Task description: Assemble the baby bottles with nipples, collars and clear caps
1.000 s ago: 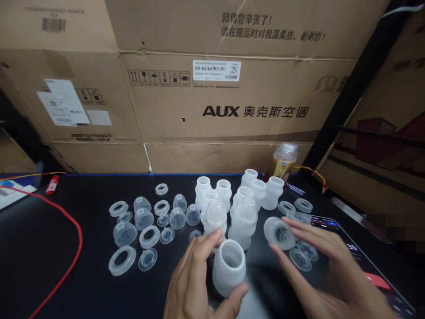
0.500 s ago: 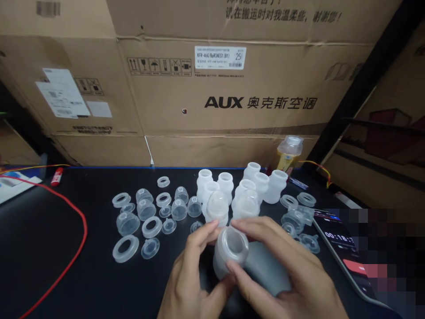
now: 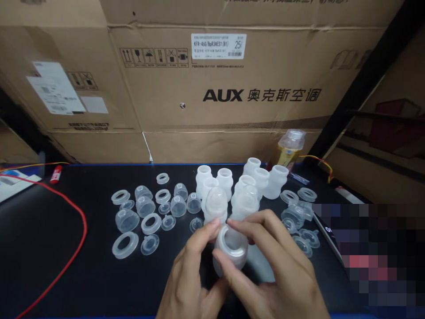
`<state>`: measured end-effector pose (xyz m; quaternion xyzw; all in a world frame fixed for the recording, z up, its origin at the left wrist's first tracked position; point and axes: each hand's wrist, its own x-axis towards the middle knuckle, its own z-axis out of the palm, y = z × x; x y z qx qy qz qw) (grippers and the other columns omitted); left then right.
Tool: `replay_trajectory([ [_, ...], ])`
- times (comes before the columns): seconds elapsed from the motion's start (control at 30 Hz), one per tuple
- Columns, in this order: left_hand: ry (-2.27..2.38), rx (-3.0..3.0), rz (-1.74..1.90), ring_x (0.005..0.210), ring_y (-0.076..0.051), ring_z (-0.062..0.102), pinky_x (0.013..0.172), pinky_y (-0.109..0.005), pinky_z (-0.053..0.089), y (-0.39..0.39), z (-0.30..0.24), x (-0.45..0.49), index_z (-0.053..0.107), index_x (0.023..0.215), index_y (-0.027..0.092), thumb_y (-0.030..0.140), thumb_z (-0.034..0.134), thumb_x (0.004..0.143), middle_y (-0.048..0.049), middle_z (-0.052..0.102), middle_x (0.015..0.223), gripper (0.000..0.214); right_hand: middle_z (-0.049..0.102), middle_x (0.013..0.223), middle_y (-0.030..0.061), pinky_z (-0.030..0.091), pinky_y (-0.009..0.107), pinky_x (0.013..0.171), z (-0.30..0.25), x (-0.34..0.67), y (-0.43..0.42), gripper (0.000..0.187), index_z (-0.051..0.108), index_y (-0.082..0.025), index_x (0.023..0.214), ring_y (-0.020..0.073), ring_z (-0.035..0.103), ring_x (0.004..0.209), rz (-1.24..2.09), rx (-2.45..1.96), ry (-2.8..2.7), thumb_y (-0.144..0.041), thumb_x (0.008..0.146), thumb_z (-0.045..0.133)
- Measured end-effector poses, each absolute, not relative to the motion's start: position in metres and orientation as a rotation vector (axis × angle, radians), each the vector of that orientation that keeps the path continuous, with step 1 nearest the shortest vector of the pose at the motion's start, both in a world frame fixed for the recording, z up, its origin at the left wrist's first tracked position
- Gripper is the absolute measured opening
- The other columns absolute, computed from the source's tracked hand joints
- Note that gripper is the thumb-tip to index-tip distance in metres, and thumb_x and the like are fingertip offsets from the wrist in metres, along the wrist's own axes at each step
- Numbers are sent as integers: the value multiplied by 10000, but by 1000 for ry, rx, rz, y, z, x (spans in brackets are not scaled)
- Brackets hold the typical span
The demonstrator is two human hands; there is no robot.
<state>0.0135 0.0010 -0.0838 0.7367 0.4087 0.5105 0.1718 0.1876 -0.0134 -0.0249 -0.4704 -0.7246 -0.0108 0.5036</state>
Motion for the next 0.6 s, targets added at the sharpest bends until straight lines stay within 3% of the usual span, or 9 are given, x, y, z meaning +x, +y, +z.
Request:
replay_trajectory([
  [0.1, 1010, 2188, 1509, 1254, -245, 828, 1095, -336, 668, 5, -74, 16, 638, 1542, 376, 196, 694, 1091, -58, 814, 1395, 489, 628, 1021, 13, 615, 253, 798, -30, 179, -12, 205, 680, -229, 1164, 159, 703, 916, -51, -1158, -1673, -156, 988, 756],
  [0.17, 903, 2205, 1514, 1182, -211, 831, 1044, -281, 670, 8, -68, 17, 677, 1481, 371, 189, 670, 1103, -45, 802, 1343, 420, 668, 1108, 20, 612, 250, 890, -39, 171, -14, 222, 685, -247, 1190, 162, 724, 1007, -18, -1167, -1565, -160, 989, 717],
  [0.23, 849, 2173, 1512, 1134, -195, 827, 971, -235, 680, 10, -66, 18, 696, 1451, 364, 183, 685, 1094, -44, 786, 1315, 401, 710, 1247, 5, 604, 229, 1004, -51, 164, -19, 370, 687, -298, 1315, 158, 744, 1115, 93, -1176, -1488, -185, 966, 736],
  [0.33, 814, 2140, 1525, 1140, -216, 819, 945, -250, 689, 10, -67, 21, 698, 1461, 349, 106, 693, 1048, -59, 776, 1327, 480, 760, 1372, -57, 599, 167, 1065, -64, 164, -24, 670, 616, -397, 1517, 136, 778, 1181, 284, -1206, -1395, -179, 909, 798],
  [0.43, 890, 2164, 1563, 1139, -228, 803, 975, -299, 667, 5, -70, 25, 702, 1447, 354, 45, 624, 997, -61, 758, 1345, 552, 816, 1330, -109, 608, 126, 1035, -64, 181, -21, 694, 666, -445, 1458, 118, 815, 1167, 406, -1145, -1441, -99, 876, 819],
  [0.53, 1053, 2131, 1596, 1205, -242, 763, 994, -327, 609, 0, -71, 28, 718, 1397, 382, 142, 540, 1044, -50, 719, 1406, 462, 850, 1281, -129, 618, 144, 1017, -56, 200, -14, 665, 741, -465, 1356, 129, 829, 1155, 539, -1074, -1646, -79, 835, 885],
  [0.6, 1066, 2071, 1615, 1246, -279, 736, 1019, -361, 571, -1, -70, 26, 739, 1347, 380, 347, 508, 1129, -57, 706, 1432, 319, 863, 1225, -94, 630, 174, 973, -55, 205, -10, 625, 779, -415, 1325, 150, 833, 1104, 635, -1099, -1684, -100, 805, 929],
])
